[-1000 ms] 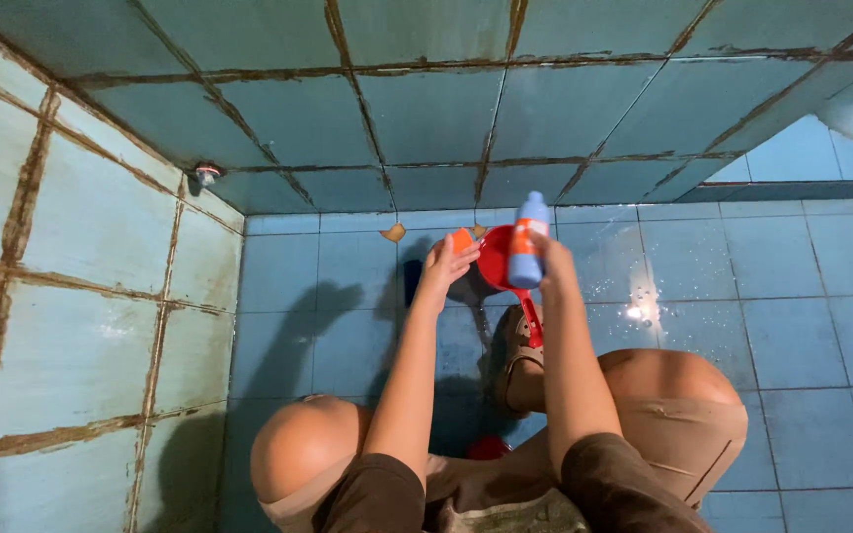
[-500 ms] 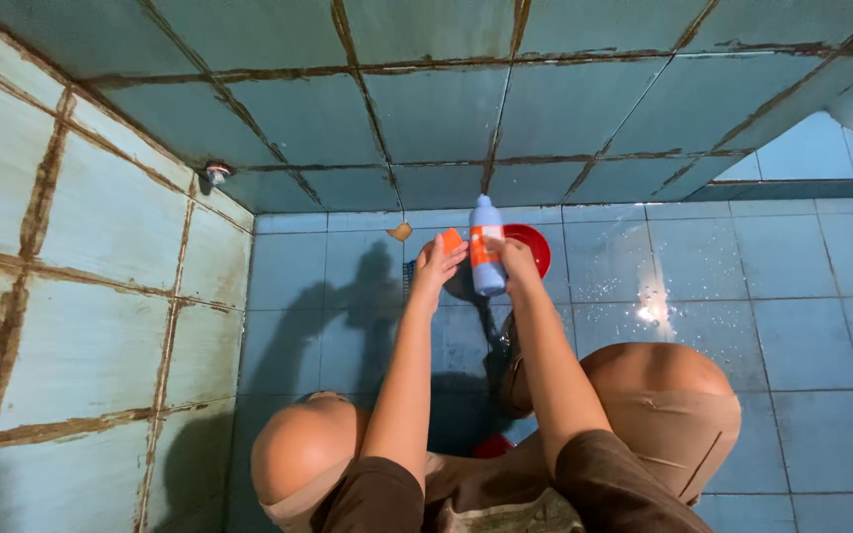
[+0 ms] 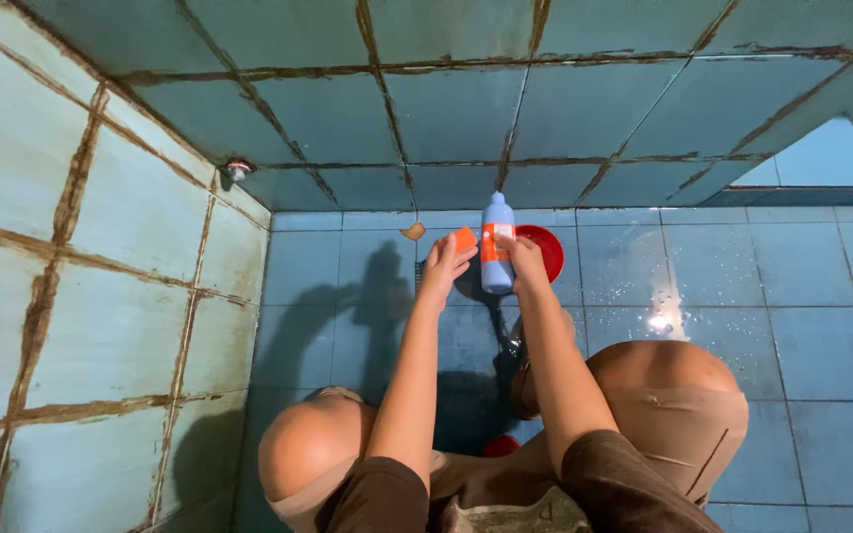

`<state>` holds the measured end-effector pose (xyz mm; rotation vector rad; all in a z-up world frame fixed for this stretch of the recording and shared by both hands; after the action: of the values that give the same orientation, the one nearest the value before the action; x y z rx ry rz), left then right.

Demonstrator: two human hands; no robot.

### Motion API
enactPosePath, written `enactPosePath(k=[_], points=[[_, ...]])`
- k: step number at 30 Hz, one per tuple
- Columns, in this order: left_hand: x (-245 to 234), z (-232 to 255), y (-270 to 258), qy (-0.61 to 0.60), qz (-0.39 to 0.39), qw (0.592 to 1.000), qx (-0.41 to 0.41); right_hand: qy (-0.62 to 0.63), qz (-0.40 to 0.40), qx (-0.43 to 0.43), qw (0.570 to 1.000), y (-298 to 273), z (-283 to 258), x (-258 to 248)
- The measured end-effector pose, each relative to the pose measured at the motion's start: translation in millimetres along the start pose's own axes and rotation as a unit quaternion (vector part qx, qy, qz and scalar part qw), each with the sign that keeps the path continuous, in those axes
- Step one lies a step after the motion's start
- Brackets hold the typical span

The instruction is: Scrub the tiled floor of a bathroom using a cleaning brush and liquid detergent.

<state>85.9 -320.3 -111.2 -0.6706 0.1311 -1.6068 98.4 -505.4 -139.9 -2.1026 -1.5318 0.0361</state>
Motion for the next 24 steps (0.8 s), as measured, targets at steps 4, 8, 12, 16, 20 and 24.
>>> enactPosePath(k=[4,8,12,16,20,24], points=[[-3.0,-2.2,-5.3,0.020,0.006,1.000,-0.013,0.014,0.009,0.022,1.000,16.6,42.8,-17.9],[-7.4,-3.7,-5.4,0.028,0.003,0.999,-0.016,0.032,0.026,0.066,0.997,10.6,47.2,-23.3],[-11.5,-4.3,-6.5,0.028,0.011,0.999,-0.021,0.038,0.029,0.092,0.995,3.5,45.3,-18.8],[-12.6,-6.5,-9.6,0.033,0.019,0.999,-0.026,0.026,0.028,0.090,0.995,16.2,66.6,-24.9],[-16.5,-14.3,-5.8,0.046,0.023,0.998,-0.038,0.033,0.040,0.100,0.994,18.8,76.2,-29.3],[-20.5,-18.4,-5.1,0.050,0.033,0.997,-0.048,0.044,0.063,0.129,0.989,12.7,81.1,-30.3]])
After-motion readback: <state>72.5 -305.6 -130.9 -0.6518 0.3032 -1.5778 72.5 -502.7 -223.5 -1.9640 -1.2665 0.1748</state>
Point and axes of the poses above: each hand's wrist, its own y-axis towards the middle knuckle, its own x-axis out of the palm, z = x × y, the point moved 6 cm from there along y, towards the middle knuckle, and after that the axes turned 7 degrees about -x, right-handed, at the moved point
